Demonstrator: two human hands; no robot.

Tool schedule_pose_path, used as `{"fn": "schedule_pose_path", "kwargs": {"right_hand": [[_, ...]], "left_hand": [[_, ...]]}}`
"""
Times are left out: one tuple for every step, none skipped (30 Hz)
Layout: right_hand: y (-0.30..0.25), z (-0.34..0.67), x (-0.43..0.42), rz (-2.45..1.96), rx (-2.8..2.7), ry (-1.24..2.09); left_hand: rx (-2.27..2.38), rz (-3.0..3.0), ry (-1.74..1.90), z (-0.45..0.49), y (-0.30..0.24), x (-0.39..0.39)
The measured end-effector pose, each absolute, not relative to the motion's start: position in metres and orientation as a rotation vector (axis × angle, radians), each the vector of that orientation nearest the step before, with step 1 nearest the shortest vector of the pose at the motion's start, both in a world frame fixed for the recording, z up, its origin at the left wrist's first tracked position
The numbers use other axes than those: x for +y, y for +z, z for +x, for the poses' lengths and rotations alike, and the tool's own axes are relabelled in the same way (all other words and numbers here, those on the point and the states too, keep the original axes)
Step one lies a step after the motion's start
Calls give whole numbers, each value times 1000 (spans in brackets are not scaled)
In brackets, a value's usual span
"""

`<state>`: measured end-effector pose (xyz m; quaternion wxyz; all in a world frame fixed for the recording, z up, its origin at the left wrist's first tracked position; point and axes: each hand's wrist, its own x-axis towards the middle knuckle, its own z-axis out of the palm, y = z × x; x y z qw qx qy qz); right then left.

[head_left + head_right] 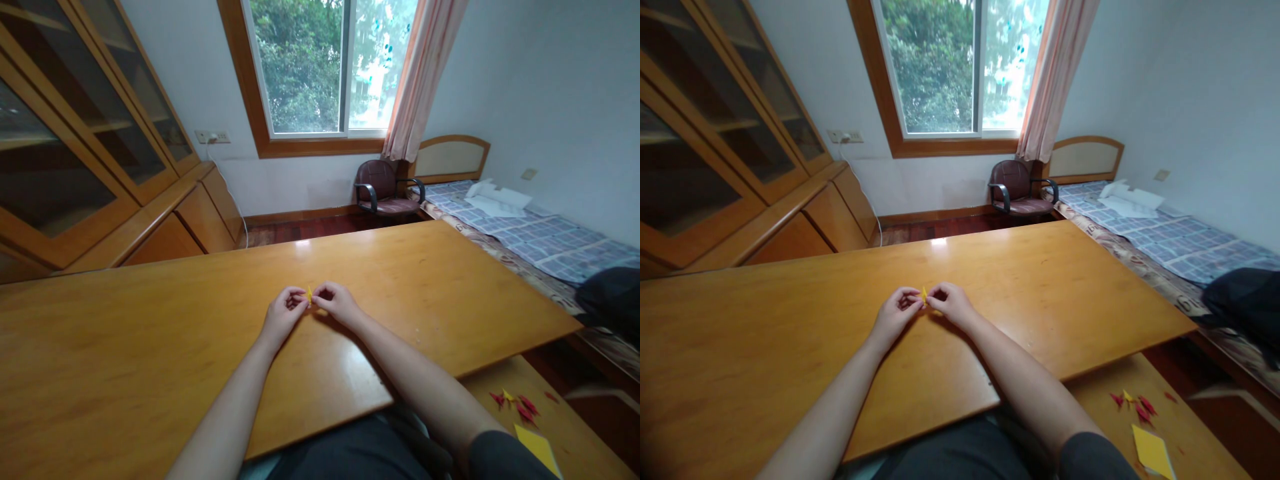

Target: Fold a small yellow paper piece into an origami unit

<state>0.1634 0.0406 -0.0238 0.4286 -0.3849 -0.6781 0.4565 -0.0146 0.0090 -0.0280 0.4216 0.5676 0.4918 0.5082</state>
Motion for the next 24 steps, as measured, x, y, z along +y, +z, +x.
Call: {"fn": "schedule_pose_path", "kwargs": {"right_hand": [[-24,163,40,-963,-1689,1153],[-24,163,40,-964,-1681,1168],[-24,163,40,-965,-1671,1183],[-24,163,40,-966,-1662,1196],[-25,163,41,-967,-1653,1209],[-26,163,41,-964,-1644,1221],[-26,163,41,-958,-1633,1235],[-27,162,42,-948,-1615,1254],[-27,162,42,-935,-1592,1281],[-28,162,43,-919,-1567,1312],[-29,161,43,-902,-1542,1345],[-29,161,44,-886,-1519,1379],[-29,161,44,-871,-1503,1413],[-30,160,44,-861,-1494,1436],[-30,160,45,-856,-1488,1451],[-31,160,45,-856,-1484,1458],[-31,160,45,-859,-1481,1459],[-32,159,45,-864,-1479,1454],[-32,160,45,-870,-1479,1447],[-33,160,45,-876,-1480,1440],[-33,160,46,-881,-1485,1434],[-34,160,46,-886,-1492,1427],[-35,161,46,-891,-1501,1421],[-35,161,46,-897,-1512,1414]], "left_hand": [[1230,1410,1268,-14,-27,9],[1230,1394,1265,-14,-27,9],[1230,1377,1262,-14,-26,9],[1231,1362,1257,-14,-25,8],[1232,1348,1253,-14,-24,8],[1232,1336,1250,-14,-23,8],[1232,1323,1250,-14,-22,8],[1231,1309,1251,-15,-22,8],[1232,1294,1255,-15,-22,8],[1232,1279,1261,-16,-22,8],[1232,1266,1267,-17,-22,9],[1232,1256,1273,-17,-22,9],[1232,1249,1278,-17,-22,9],[1232,1247,1280,-17,-22,9],[1232,1247,1278,-17,-21,9],[1230,1250,1272,-17,-21,9],[1229,1254,1263,-16,-21,9],[1227,1261,1252,-16,-20,9],[1228,1268,1246,-15,-21,10],[1228,1276,1243,-15,-21,10],[1231,1284,1245,-15,-22,10],[1235,1291,1247,-15,-22,11],[1241,1299,1250,-15,-23,12],[1248,1306,1247,-15,-24,12]]}}
